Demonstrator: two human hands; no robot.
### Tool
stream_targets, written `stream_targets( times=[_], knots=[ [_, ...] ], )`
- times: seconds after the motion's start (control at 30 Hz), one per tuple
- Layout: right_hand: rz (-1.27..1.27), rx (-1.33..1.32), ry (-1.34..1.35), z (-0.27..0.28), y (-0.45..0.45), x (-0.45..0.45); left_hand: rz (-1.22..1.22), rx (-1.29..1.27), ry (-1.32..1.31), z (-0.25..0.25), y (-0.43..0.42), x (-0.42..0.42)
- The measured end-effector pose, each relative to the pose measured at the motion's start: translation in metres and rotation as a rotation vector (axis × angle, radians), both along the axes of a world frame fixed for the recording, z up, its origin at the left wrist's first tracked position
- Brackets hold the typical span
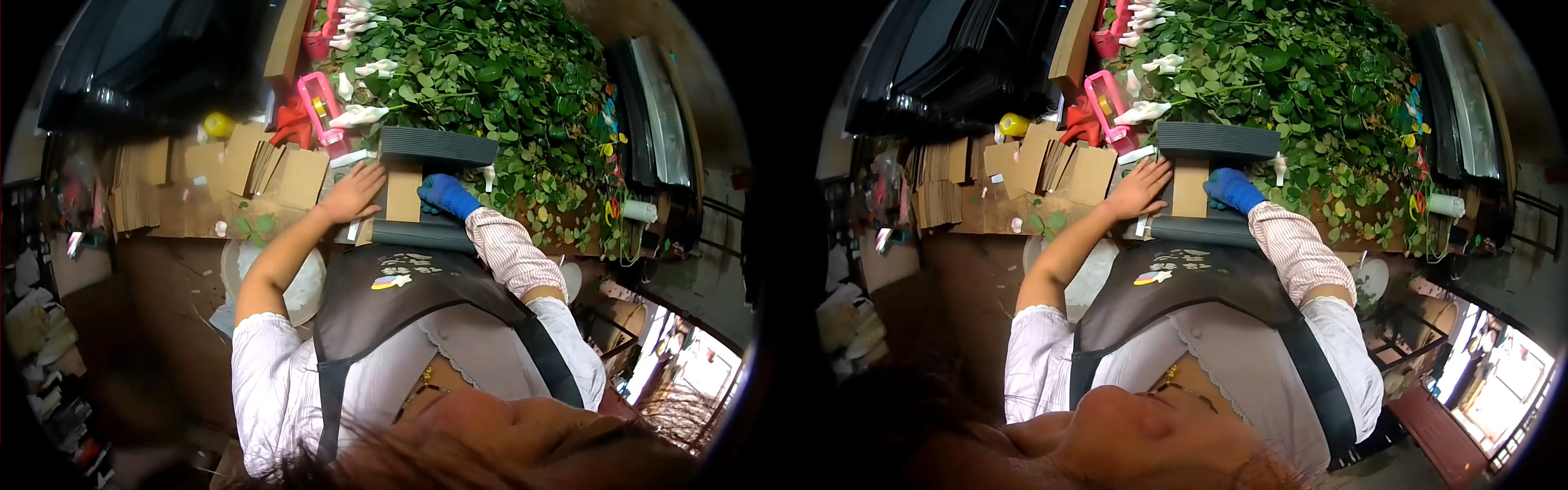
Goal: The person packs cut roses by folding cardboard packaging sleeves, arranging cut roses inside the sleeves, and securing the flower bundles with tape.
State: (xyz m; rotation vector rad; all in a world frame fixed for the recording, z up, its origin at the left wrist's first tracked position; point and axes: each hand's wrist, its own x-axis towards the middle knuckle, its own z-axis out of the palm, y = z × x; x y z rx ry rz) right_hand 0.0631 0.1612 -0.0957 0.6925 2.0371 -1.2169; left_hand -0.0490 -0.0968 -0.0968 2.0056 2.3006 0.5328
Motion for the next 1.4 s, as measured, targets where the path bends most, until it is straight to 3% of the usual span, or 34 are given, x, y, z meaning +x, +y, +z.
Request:
stream_targets(
  times=[0.13, 0.17, 0.2, 0.27, 0.33, 0.37, 0.4, 0.47, 0.53, 0.6, 0.67, 0.8, 0.87, 0.97, 1.03, 1.07, 1.2, 1.23, 1.3, 1.4],
  knots=[
    [0.153, 0.174, 0.105, 0.006, -0.004, 0.003, -0.029, 0.040, -0.284, 0.025, 0.029, 0.011],
    [0.240, 0.283, 0.174, 0.001, -0.005, 0.004, -0.081, 0.082, -0.308, 0.010, 0.041, 0.015],
    [0.329, 0.397, 0.242, -0.003, -0.003, 0.005, -0.069, -0.036, -0.326, -0.004, 0.045, 0.019],
    [0.476, 0.496, 0.242, 0.024, -0.008, 0.004, -0.029, 0.061, -0.343, 0.003, 0.049, 0.022],
    [0.473, 0.289, 0.410, 0.072, -0.009, 0.004, -0.032, -0.020, -0.373, 0.012, 0.044, 0.023],
    [0.208, -0.092, 0.365, 0.119, -0.008, 0.001, -0.028, -0.037, -0.357, 0.019, 0.043, 0.025],
    [0.055, -0.280, 0.596, 0.137, -0.001, 0.000, -0.026, -0.057, -0.342, 0.024, 0.041, 0.027],
    [-0.122, -0.020, 1.025, 0.155, 0.027, -0.024, -0.012, -0.072, -0.371, 0.021, 0.040, 0.029],
    [-0.003, 0.671, 1.203, 0.138, 0.079, -0.061, -0.028, -0.080, -0.364, 0.017, 0.041, 0.028],
    [0.271, 1.192, 0.987, 0.106, 0.114, -0.089, -0.015, -0.075, -0.368, 0.018, 0.042, 0.029],
    [0.509, 1.320, 0.772, 0.074, 0.134, -0.105, 0.011, -0.074, -0.388, 0.019, 0.042, 0.031],
    [0.452, 1.201, 1.090, 0.092, 0.160, -0.108, 0.016, -0.084, -0.384, 0.019, 0.043, 0.032],
    [0.399, 1.161, 1.271, 0.167, 0.139, -0.083, 0.034, -0.079, -0.394, 0.021, 0.043, 0.033],
    [0.548, 1.041, 1.171, 0.242, 0.100, -0.017, 0.038, -0.031, -0.398, 0.015, 0.041, 0.034],
    [0.683, 0.845, 1.025, 0.244, 0.093, 0.034, 0.043, 0.060, -0.430, -0.001, 0.036, 0.034],
    [0.745, 0.720, 0.889, 0.230, 0.096, 0.059, 0.108, -0.097, -0.408, -0.004, 0.033, 0.035],
    [0.837, 0.751, 0.312, 0.137, 0.104, 0.113, 0.269, -0.094, -0.821, 0.026, 0.040, 0.034],
    [0.873, 0.777, 0.132, 0.116, 0.102, 0.117, 0.188, -0.067, -0.755, 0.030, 0.041, 0.032],
    [0.800, 0.752, 0.067, 0.065, 0.097, 0.129, 0.086, -0.090, -0.723, 0.039, 0.043, 0.029],
    [0.777, 0.714, -0.008, 0.066, 0.098, 0.119, 0.056, -0.086, -0.578, 0.020, 0.038, 0.033]
  ],
)
